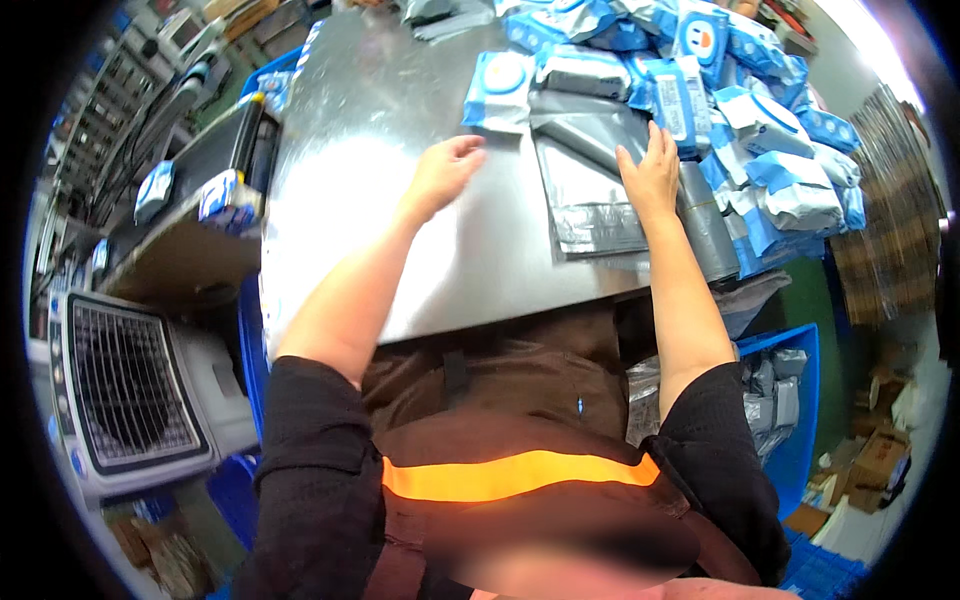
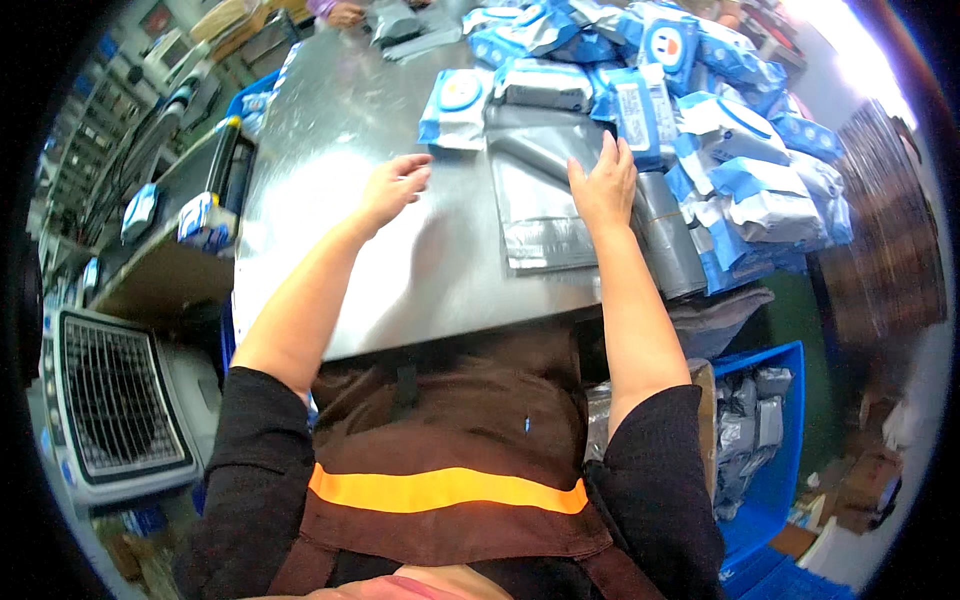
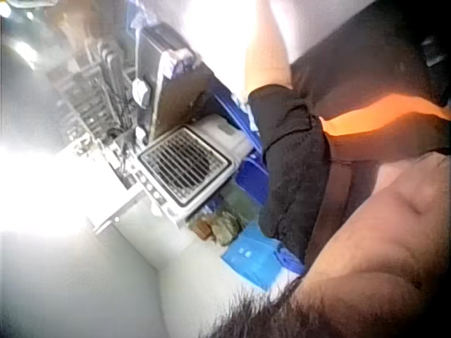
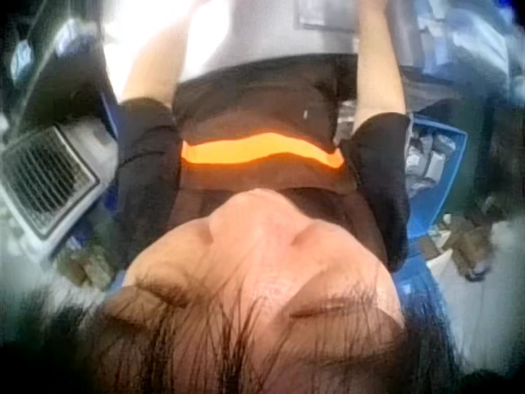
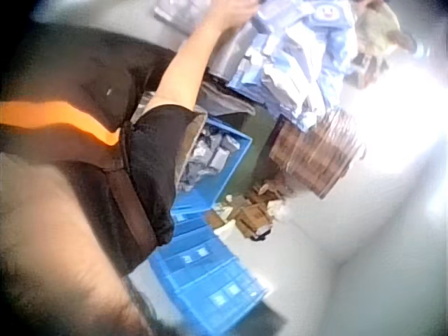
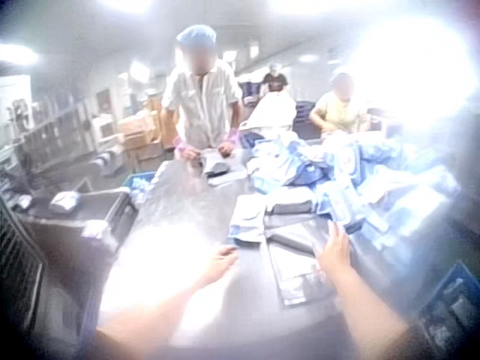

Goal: The person places individual packs of wet wipes into larger gray plastic shipping bags by hand on a metal table, occasionally clearing space or moving finished bags aside.

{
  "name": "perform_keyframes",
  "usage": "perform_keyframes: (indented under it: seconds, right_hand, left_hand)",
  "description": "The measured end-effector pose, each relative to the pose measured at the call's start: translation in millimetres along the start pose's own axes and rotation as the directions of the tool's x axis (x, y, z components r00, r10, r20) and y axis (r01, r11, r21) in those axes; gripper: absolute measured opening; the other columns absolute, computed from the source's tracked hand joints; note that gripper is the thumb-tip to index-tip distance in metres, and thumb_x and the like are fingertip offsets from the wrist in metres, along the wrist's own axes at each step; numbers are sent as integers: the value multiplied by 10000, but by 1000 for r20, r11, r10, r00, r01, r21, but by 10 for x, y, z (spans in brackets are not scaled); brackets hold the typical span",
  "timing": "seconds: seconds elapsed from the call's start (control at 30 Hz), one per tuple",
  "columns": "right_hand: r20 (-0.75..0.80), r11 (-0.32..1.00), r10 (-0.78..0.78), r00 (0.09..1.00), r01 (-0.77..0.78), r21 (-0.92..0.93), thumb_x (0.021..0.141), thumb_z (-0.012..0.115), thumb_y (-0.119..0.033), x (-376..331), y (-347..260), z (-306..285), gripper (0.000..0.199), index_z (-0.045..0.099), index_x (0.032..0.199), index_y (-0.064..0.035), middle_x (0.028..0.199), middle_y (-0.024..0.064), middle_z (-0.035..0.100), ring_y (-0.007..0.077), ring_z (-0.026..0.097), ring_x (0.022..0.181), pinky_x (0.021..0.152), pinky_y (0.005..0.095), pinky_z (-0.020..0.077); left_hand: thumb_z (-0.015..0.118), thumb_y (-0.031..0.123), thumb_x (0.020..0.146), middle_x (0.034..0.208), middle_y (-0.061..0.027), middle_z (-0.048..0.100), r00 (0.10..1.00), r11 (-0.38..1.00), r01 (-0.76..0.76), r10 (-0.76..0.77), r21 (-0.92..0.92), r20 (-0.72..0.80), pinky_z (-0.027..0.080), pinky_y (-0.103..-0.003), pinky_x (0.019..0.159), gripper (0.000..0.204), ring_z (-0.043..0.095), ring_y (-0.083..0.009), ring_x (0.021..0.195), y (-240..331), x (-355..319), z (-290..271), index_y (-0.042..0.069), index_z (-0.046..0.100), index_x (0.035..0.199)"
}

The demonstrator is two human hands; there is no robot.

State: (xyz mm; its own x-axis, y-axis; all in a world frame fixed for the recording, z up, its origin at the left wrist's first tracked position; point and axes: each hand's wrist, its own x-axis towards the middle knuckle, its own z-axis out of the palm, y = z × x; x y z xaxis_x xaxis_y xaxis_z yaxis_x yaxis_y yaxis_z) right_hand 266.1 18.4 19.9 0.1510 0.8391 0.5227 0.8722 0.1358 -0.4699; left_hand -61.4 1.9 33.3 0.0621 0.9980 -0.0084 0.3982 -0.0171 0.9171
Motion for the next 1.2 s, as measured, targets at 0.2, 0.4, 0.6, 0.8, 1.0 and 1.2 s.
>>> perform_keyframes:
  seconds: [0.2,0.4,0.6,0.8,1.0,1.2]
  right_hand:
    - [230,993,115,967,-115,-13,793,758,-460,337,59,88,923,372,1458,50,1404,298,474,428,465,1298,1094,445,380]
    - [638,900,339,691,-436,-5,723,816,-236,189,271,-103,651,590,1276,25,959,121,688,219,662,887,801,324,522]
    - [547,915,354,759,-401,-36,766,650,-6,-83,256,-657,260,728,1009,-52,803,23,664,118,607,758,714,266,495]
    - [263,879,475,840,-437,-190,897,647,-351,468,391,95,458,661,1202,-10,1243,230,641,343,606,1189,981,386,469]
    - [445,741,612,654,-277,-611,806,752,-373,845,-37,257,550,657,1193,6,1159,251,665,376,638,1089,930,412,496]
    - [465,753,464,754,-59,-655,755,768,-249,627,-150,45,540,616,1215,-10,1220,209,642,386,619,1113,947,451,502]
  left_hand:
    - [639,234,932,1264,-198,626,934,936,-351,346,43,90,493,-358,962,484,635,-288,1133,259,649,617,32,540,1361]
    - [450,486,995,1062,-308,661,918,874,-366,283,321,277,493,-487,887,688,629,-452,1026,436,961,955,-82,451,1382]
    - [355,506,1019,838,-227,696,818,871,-456,329,184,471,493,-523,786,618,656,-435,803,190,764,1161,15,718,919]
    - [398,445,1012,842,-159,715,751,956,-280,273,-85,601,486,-499,808,522,661,-377,836,224,651,948,87,737,842]
    - [537,378,924,1407,-174,520,864,848,-498,468,180,187,353,-599,1038,383,385,-371,1377,-39,657,1160,108,734,1110]
    - [546,470,907,1455,-181,471,757,724,-630,492,282,430,156,-635,1154,481,331,-395,1413,46,351,1142,150,679,1240]
